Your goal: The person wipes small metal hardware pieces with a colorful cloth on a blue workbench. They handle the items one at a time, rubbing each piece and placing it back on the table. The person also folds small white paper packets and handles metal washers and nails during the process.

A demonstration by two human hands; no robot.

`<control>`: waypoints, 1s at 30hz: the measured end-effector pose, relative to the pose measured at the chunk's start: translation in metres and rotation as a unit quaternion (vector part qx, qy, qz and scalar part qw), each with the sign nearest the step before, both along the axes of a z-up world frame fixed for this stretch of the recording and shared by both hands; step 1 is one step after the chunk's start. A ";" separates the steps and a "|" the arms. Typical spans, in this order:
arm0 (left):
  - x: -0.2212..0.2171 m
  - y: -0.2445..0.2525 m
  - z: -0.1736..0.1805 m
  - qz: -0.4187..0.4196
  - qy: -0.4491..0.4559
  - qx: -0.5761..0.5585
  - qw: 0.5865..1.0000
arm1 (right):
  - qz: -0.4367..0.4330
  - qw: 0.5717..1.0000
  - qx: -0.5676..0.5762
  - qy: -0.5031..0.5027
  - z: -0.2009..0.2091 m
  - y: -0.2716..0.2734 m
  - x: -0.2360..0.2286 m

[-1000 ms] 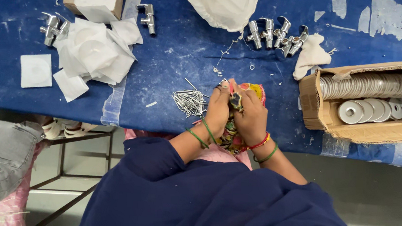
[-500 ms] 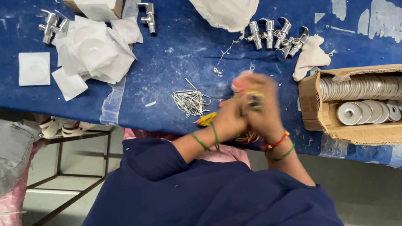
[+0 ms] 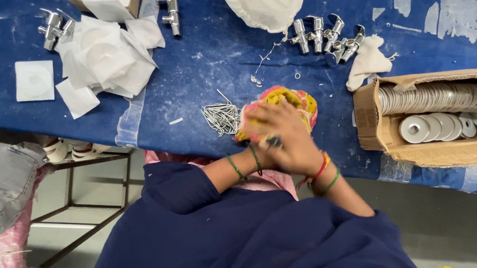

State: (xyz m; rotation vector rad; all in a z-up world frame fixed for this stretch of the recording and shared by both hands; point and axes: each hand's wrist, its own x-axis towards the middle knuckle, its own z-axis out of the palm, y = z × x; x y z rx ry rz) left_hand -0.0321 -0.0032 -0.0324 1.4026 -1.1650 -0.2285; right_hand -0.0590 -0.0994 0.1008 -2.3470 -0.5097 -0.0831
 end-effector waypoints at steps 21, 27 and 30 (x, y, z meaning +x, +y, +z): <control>0.004 0.013 0.031 0.004 0.104 0.273 0.956 | -0.116 0.984 0.062 -0.121 -0.014 -0.009 -0.004; 0.016 0.022 0.035 -0.144 0.139 0.130 0.971 | -0.128 0.981 0.148 -0.003 -0.022 0.006 -0.006; 0.010 0.041 0.052 -0.091 -0.017 0.271 0.958 | -0.277 0.954 0.095 -0.070 -0.028 -0.023 0.007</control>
